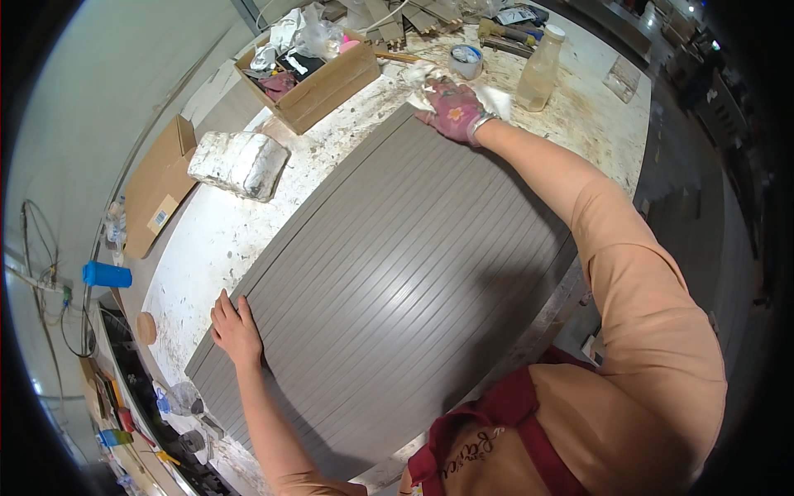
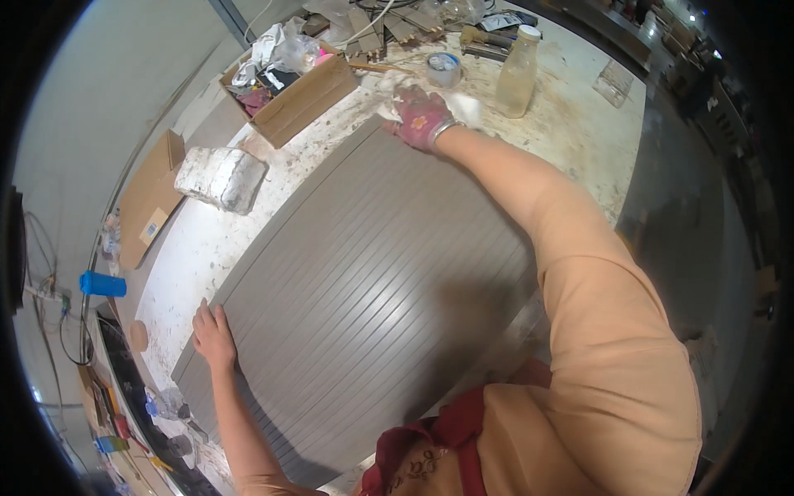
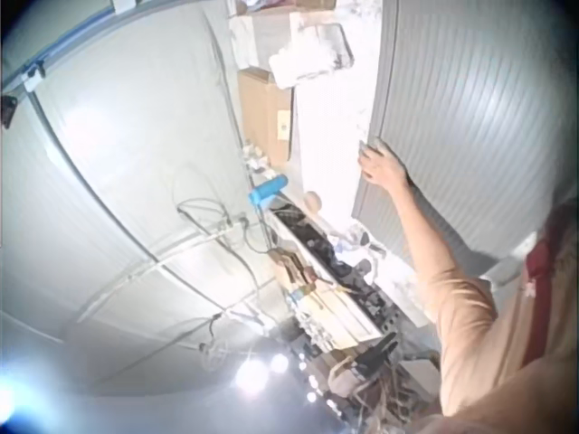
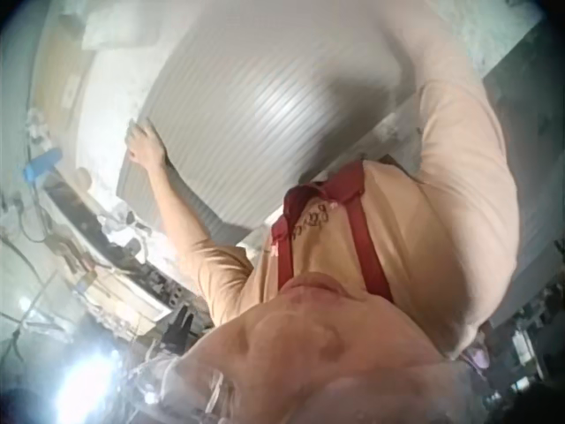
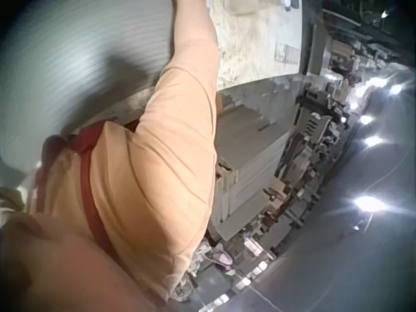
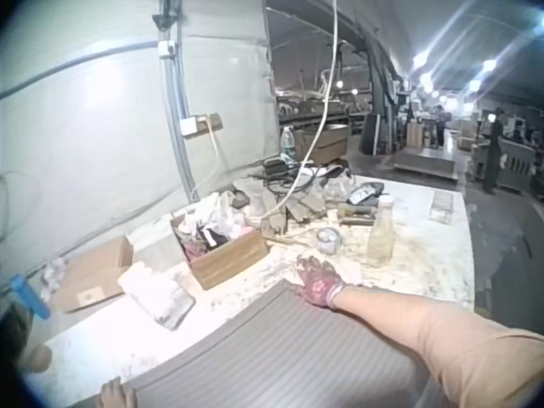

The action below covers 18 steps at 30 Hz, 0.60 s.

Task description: The person cleans slatted wooden panels by wiping them with a cloth and a liquid solution. The person handles the panels by hand, applying the solution from a bottle and rubbing the surface with the cloth until the panels are wiped down.

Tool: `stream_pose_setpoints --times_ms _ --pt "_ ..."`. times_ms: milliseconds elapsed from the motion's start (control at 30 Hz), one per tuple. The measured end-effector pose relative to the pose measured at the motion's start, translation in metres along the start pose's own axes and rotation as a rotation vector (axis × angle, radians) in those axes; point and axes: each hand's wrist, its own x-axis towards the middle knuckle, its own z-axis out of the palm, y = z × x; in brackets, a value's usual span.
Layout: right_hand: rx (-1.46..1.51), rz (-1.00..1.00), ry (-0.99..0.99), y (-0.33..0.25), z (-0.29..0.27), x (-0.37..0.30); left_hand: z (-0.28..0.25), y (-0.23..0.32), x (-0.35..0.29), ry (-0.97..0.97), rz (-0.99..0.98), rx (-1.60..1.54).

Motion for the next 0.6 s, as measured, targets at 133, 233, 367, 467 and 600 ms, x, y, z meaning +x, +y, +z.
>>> stream_pose_setpoints --times_ms 133,233,367,467,600 --pt "-0.033 -0.11 -0.096 -0.097 0.014 -0.015 -0.002 0.005 0.004 -0.017 -0.03 -0.038" --pt "0.313 -0.51 -0.101 -0.131 0.005 -0.034 -0.002 -0.008 -0.001 -0.049 -0.062 -0.025" --pt "0.25 -0.078 -0.12 -0.011 -0.008 0.016 -0.005 0.002 0.003 -0.046 -0.037 -0.016" --pt "0.129 0.133 -0.152 -0.037 0.002 0.024 -0.002 0.002 0.01 -0.01 -0.037 -0.013" --pt "0.256 -0.487 -0.162 -0.131 -0.002 -0.022 0.007 -0.016 0.009 -0.019 -0.051 0.003"
